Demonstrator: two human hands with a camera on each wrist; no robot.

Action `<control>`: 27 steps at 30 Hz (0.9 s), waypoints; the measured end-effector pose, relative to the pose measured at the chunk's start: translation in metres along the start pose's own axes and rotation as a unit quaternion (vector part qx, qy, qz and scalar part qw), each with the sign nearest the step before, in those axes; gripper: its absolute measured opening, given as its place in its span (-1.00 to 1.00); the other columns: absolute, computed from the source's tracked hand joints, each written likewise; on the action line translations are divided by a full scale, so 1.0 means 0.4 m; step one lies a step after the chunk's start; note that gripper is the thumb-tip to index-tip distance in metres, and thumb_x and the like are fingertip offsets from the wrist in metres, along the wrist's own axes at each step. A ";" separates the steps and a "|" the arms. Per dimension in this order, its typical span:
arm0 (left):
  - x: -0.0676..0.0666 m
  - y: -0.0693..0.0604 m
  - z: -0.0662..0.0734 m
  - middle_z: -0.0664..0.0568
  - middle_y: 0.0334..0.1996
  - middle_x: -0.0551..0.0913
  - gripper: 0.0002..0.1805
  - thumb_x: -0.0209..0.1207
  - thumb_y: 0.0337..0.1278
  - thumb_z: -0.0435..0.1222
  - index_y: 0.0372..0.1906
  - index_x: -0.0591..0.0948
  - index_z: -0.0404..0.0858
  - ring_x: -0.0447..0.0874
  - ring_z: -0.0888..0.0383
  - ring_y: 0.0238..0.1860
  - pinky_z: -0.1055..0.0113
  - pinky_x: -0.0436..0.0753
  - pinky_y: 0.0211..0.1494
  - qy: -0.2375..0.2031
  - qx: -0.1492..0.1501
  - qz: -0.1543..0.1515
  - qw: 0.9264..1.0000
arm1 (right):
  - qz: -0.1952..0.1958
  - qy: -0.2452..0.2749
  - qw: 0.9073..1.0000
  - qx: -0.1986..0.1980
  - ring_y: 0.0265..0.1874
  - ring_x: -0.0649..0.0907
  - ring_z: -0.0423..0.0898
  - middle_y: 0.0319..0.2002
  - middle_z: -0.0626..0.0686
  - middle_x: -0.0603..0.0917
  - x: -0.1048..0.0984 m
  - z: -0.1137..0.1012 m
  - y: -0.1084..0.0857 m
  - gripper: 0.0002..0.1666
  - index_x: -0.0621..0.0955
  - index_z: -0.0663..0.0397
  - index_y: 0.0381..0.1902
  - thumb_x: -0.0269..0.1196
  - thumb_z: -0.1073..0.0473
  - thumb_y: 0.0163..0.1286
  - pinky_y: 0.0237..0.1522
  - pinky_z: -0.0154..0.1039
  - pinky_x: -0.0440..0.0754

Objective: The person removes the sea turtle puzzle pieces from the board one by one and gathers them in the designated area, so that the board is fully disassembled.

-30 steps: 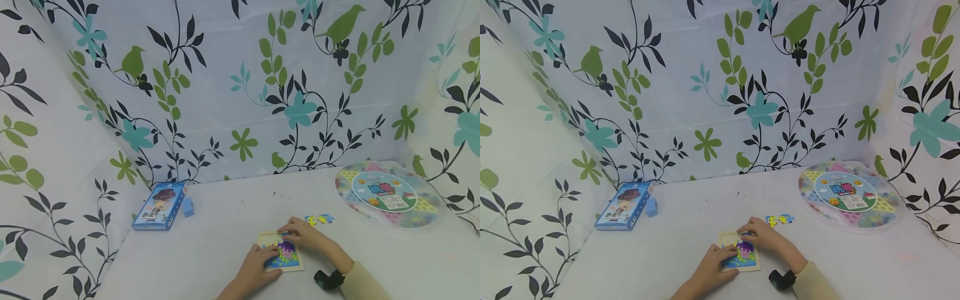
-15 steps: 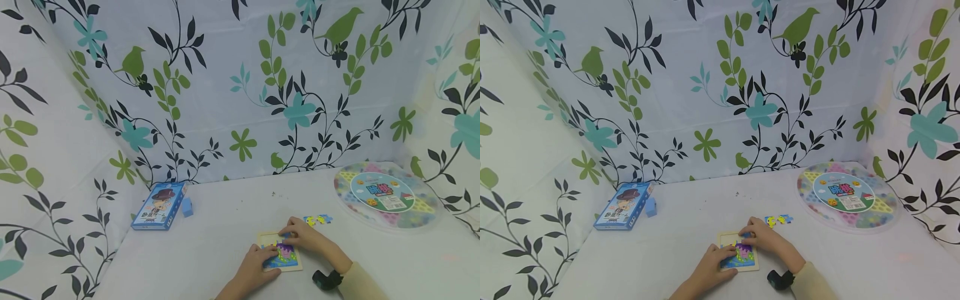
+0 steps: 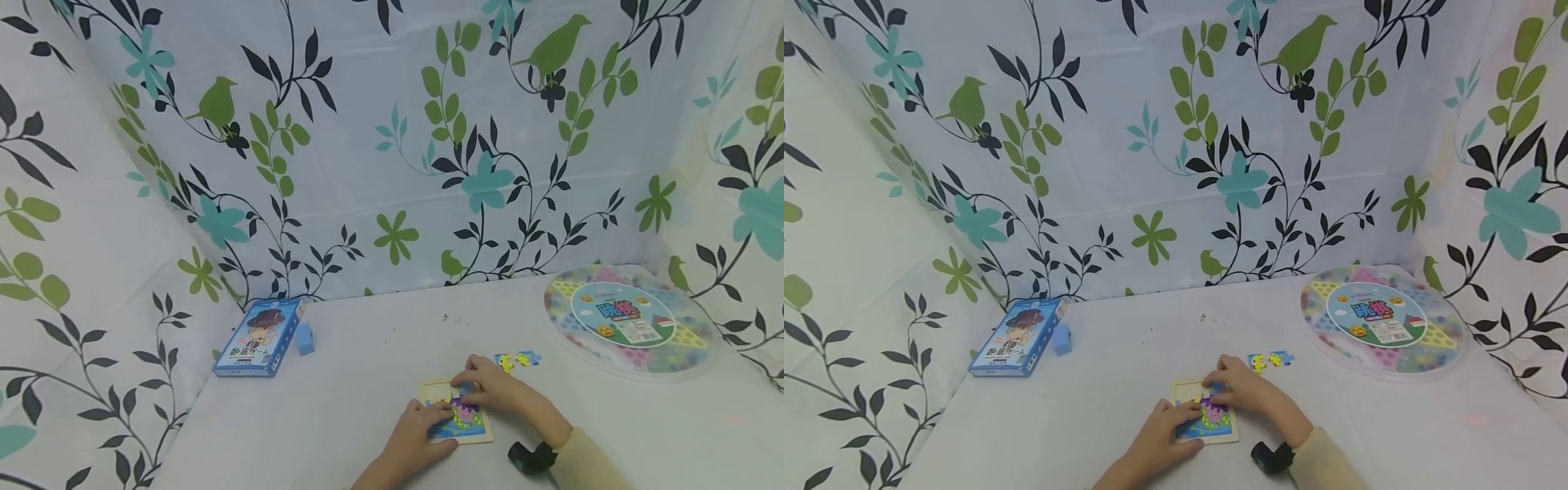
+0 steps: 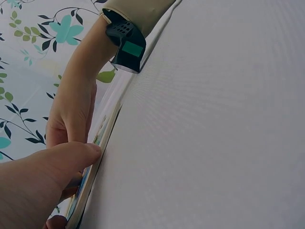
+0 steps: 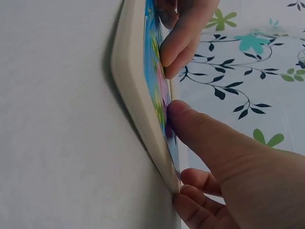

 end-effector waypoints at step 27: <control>-0.001 -0.002 -0.001 0.18 0.05 0.50 -0.51 0.17 -0.05 0.07 -0.04 0.59 -0.12 0.18 0.36 -0.36 0.55 0.27 -0.35 -0.007 0.002 0.002 1.000 | 0.027 -0.009 0.999 -0.021 -0.41 0.32 -0.25 -0.36 -0.16 0.31 0.006 0.004 0.002 -0.80 0.66 -0.03 -0.25 0.24 0.08 0.18 -0.39 -0.39 0.36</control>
Point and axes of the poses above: each hand's wrist, its own y-axis towards the middle knuckle, its own x-axis out of the palm, z = x × y, the point moved 6 cm from there along y, towards the middle knuckle
